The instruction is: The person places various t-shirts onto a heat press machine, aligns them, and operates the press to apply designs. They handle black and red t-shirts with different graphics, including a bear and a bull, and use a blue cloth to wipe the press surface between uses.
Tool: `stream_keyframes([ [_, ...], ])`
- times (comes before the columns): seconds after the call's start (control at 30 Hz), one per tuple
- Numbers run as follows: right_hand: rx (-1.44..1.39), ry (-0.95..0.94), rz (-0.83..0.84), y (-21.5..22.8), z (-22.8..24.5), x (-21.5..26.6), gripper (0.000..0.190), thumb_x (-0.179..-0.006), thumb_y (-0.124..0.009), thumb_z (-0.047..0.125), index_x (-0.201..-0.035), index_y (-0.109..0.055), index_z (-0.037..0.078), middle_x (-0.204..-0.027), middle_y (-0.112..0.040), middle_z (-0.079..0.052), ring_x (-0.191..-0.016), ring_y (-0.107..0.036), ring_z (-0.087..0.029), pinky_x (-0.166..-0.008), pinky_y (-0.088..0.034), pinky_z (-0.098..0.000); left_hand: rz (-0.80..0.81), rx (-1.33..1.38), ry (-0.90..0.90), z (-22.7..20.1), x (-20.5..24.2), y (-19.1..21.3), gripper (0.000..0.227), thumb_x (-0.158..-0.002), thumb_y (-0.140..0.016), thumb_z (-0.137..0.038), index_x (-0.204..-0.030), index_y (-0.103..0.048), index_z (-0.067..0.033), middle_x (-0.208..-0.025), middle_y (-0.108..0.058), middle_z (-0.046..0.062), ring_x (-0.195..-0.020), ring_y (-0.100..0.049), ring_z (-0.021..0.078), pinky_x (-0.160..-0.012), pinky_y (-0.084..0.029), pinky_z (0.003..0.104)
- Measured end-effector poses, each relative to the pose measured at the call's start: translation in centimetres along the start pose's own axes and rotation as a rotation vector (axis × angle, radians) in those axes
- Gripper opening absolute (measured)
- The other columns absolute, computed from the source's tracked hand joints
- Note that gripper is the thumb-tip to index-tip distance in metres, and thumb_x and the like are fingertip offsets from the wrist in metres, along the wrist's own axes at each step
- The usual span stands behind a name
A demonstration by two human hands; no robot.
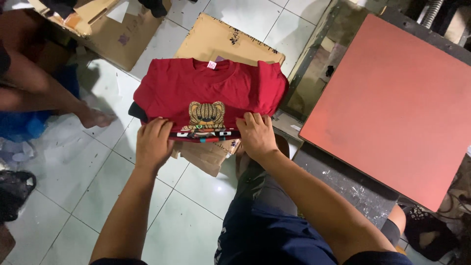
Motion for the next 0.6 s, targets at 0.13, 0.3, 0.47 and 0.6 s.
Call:
stream_keyframes([
  [0.13, -0.041, -0.029, 0.0, -2.3, -1.8, 0.4, 0.027, -0.073, -0.069, 0.017, -0.099, -0.067, 0.022, -0.096, -0.06, -0.001, -0.093, -0.063, -0.022, -0.077, -0.046, -0.0365, -0.028, 0.036, 0.018, 1.5, -1.3, 1.5, 0.046, -0.084, -0.066, -0.024, -0.129, -0.069, -0.02, -0.124, -0.069, 0.005, -0.125, -0.065, 0.0211, -0.107, -0.047, 0.048],
  [0.3, -0.341, -0.074, -0.006, 9.4, -3.6, -4.2, 0.044, -0.068, -0.068, 0.015, -0.113, -0.067, 0.013, -0.104, -0.065, -0.008, -0.102, -0.066, -0.029, -0.082, -0.052, -0.0428, -0.381, 0.402, 0.062, 7.1, -5.0, 6.4, 0.048, -0.082, -0.071, 0.002, -0.13, -0.069, -0.0022, -0.111, -0.07, 0.018, -0.105, -0.067, 0.04, -0.098, -0.049, 0.045],
  [0.47, -0.736, -0.166, 0.14, 23.0, -8.5, -2.6, 0.047, -0.077, -0.055, 0.005, -0.124, -0.065, 0.007, -0.116, -0.073, -0.014, -0.104, -0.067, -0.033, -0.085, -0.054, -0.0451, -0.241, 0.605, 0.07, 2.2, -11.6, 21.4, 0.037, -0.095, -0.069, 0.007, -0.132, -0.07, 0.0073, -0.123, -0.071, 0.023, -0.108, -0.065, 0.0344, -0.101, -0.05, 0.043],
  [0.6, -0.782, -0.319, 0.494, 27.4, -14.6, 3.5, 0.033, -0.079, -0.056, 0.014, -0.109, -0.071, 0.02, -0.083, -0.078, -0.002, -0.07, -0.069, -0.019, -0.061, -0.052, -0.0342, 0.244, 0.7, 0.16, -5.3, -15.9, 25.0, 0.035, -0.087, -0.078, -0.011, -0.121, -0.075, -0.0057, -0.109, -0.075, 0.006, -0.099, -0.064, 0.0148, -0.095, -0.047, 0.029],
])
Point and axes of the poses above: each hand's wrist, its own x-axis away from the middle knuckle, its own y-axis out of the back of the hand, z = x × y, the point moved 8 cm from there along -x, towards the middle knuckle
